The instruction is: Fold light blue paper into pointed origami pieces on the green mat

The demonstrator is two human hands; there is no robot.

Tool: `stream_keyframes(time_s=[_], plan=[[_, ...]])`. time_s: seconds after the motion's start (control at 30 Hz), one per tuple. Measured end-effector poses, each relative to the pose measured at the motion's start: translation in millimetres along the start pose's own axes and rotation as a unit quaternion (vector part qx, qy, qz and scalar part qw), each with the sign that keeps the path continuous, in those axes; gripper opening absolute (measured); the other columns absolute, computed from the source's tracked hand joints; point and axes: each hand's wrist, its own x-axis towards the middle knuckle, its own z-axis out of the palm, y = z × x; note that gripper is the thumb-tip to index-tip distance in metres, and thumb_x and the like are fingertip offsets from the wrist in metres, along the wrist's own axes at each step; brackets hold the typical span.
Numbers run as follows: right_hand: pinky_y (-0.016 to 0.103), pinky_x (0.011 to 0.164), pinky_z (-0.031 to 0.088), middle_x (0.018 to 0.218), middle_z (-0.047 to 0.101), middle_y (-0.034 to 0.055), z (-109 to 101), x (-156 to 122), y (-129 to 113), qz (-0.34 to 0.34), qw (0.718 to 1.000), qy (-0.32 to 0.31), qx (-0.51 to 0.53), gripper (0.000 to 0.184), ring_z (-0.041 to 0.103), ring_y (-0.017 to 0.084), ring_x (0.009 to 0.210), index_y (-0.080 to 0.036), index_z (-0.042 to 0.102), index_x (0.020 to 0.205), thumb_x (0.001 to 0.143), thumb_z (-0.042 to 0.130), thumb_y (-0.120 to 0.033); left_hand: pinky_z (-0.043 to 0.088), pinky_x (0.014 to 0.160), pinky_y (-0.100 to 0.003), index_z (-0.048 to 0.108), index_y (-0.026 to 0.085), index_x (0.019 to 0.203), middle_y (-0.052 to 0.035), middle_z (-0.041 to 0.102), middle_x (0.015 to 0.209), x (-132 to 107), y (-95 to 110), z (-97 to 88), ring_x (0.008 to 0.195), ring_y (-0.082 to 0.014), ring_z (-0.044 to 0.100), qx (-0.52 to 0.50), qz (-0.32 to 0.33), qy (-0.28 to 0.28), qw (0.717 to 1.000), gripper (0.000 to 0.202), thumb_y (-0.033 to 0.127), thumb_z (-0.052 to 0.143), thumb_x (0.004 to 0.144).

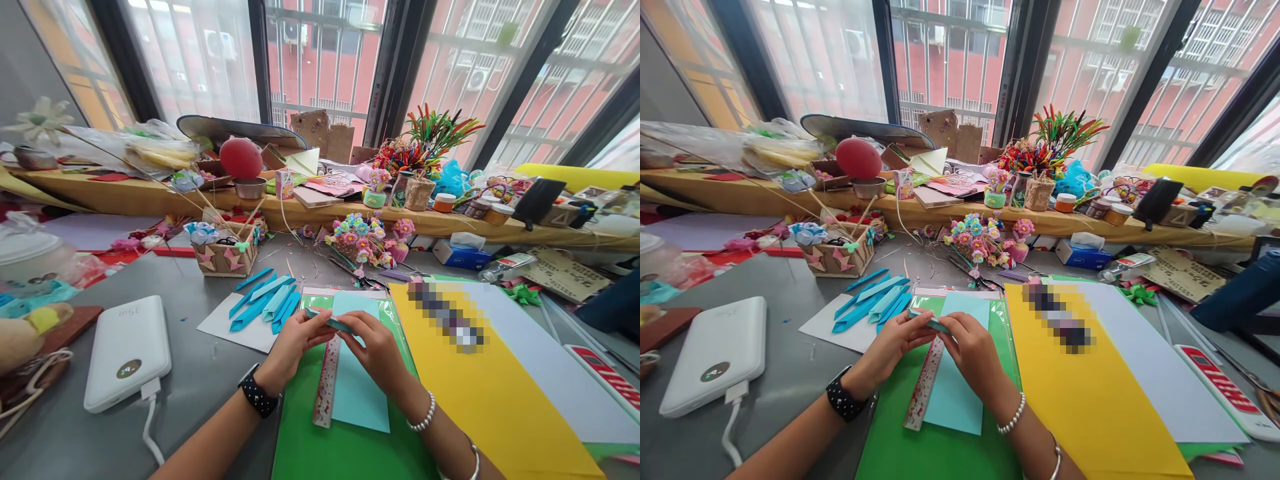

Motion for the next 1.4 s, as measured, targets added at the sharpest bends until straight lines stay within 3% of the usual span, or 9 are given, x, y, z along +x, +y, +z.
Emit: stream_keyframes(time_s=[0.3, 0.43, 0.57, 0.67, 0.83, 1.1, 1.4], plan=[[0.031, 0.068, 0.050, 0.089, 0.062, 0.0077, 3.3, -3.4, 4.8, -0.021, 0.999, -0.001, -0.033, 0.033, 0.058, 0.019, 0.081, -0.020, 0.046, 0.116, 0.083, 0.043, -0.018, 0.049, 0.069, -0.024, 0.060, 0.014, 0.078, -0.0051, 0.069, 0.077, 2.8, 2.0, -2.7, 0.071, -0.0157, 0.064, 0.004, -0.027, 0.004, 1.000, 0.022, 0.032, 0.065, 0.065], [0.030, 0.067, 0.048, 0.086, 0.062, 0.0080, 2.7, -2.4, 4.1, -0.004, 1.000, -0.007, -0.011, 0.026, 0.058, 0.019, 0.078, -0.018, 0.053, 0.107, 0.083, 0.044, -0.021, 0.050, 0.067, -0.023, 0.060, 0.015, 0.077, -0.0034, 0.069, 0.073, 2.7, -0.8, -1.2, 0.067, -0.0141, 0.064, 0.000, -0.027, 0.014, 1.000, 0.023, 0.032, 0.067, 0.063], [0.027, 0.061, 0.047, 0.073, 0.062, 0.0058, -2.1, 1.6, 3.1, 0.053, 0.998, -0.010, 0.027, 0.020, 0.058, 0.016, 0.068, -0.018, 0.062, 0.090, 0.084, 0.043, -0.021, 0.050, 0.062, -0.023, 0.060, 0.014, 0.070, -0.0046, 0.068, 0.068, 3.9, 2.2, -1.2, 0.064, -0.0152, 0.064, 0.036, -0.048, 0.017, 0.998, 0.024, 0.032, 0.071, 0.058], [0.024, 0.053, 0.046, 0.065, 0.062, 0.0038, -7.2, 4.6, 3.7, 0.120, 0.990, -0.037, 0.066, 0.019, 0.058, 0.015, 0.058, -0.017, 0.065, 0.081, 0.081, 0.047, -0.025, 0.050, 0.059, -0.023, 0.062, 0.014, 0.068, 0.0000, 0.064, 0.059, 7.6, 9.8, -7.4, 0.059, -0.0137, 0.062, 0.085, -0.017, 0.004, 0.996, 0.023, 0.028, 0.073, 0.053], [0.022, 0.049, 0.045, 0.067, 0.063, 0.0030, -10.7, 6.0, 6.0, 0.188, 0.970, -0.071, 0.138, 0.019, 0.057, 0.012, 0.051, -0.017, 0.066, 0.079, 0.079, 0.049, -0.027, 0.049, 0.058, -0.024, 0.066, 0.013, 0.067, -0.0019, 0.065, 0.061, 13.9, 19.9, -19.3, 0.057, -0.0138, 0.061, 0.162, 0.003, -0.051, 0.985, 0.021, 0.024, 0.074, 0.051], [0.022, 0.054, 0.045, 0.073, 0.065, 0.0021, -10.5, 7.4, 8.0, 0.204, 0.962, -0.061, 0.170, 0.018, 0.057, 0.012, 0.058, -0.019, 0.066, 0.086, 0.076, 0.051, -0.018, 0.050, 0.070, -0.027, 0.067, 0.013, 0.077, -0.0028, 0.068, 0.069, 12.2, 20.7, -21.1, 0.067, -0.0155, 0.063, 0.143, -0.038, -0.059, 0.987, 0.032, 0.027, 0.075, 0.049], [0.022, 0.053, 0.042, 0.073, 0.066, 0.0015, -8.0, 6.7, 6.0, 0.176, 0.969, -0.058, 0.164, 0.020, 0.056, 0.012, 0.059, -0.021, 0.067, 0.086, 0.074, 0.052, -0.014, 0.052, 0.064, -0.025, 0.065, 0.012, 0.072, -0.0001, 0.064, 0.064, 11.9, 14.9, -17.6, 0.061, -0.0126, 0.061, 0.168, -0.022, -0.073, 0.983, 0.028, 0.028, 0.074, 0.050]])
